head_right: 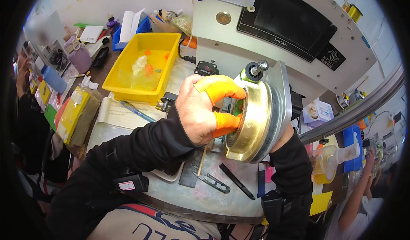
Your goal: The recorder uses various tools and manual techniques to assemble small electronic components on a workstation.
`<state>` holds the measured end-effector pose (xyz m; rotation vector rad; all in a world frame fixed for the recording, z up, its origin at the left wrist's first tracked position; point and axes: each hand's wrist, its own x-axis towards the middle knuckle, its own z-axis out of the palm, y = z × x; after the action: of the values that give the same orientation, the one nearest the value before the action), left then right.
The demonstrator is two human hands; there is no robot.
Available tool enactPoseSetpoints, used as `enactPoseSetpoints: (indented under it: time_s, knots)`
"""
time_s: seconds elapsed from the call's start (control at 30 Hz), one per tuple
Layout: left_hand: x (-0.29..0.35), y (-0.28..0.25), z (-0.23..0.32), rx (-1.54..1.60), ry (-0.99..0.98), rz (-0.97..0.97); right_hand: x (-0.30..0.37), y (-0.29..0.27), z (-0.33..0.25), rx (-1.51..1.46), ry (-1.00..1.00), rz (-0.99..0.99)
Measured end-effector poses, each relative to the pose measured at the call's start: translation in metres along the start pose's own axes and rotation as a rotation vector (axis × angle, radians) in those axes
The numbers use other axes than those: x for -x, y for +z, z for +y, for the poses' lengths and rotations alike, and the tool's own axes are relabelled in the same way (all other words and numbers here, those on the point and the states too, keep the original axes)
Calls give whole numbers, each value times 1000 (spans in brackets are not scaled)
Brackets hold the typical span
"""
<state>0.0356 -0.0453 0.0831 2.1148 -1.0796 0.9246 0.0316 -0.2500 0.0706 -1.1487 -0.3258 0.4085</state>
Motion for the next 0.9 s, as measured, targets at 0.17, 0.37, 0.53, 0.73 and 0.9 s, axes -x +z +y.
enactPoseSetpoints:
  time_s: [0.17, 0.37, 0.53, 0.73, 0.9]
  knots:
    - [-2, -4, 0, -29, 14, -16, -4, -4, 6, 152, -54, 11]
    - [-5, -8, 4, -4, 16, -54, 7, -11, 7, 605, -203, 117]
    - [8, -39, -3, 143, 20, 66, 37, 13, -7, 1403, -760, 608]
    - [17, -53, 41, 895, -238, -199, 85, 85, -10, 1802, -908, 555]
    - [28, -32, 51, 992, -237, -252, 85, 107, -2, 1806, -876, 430]
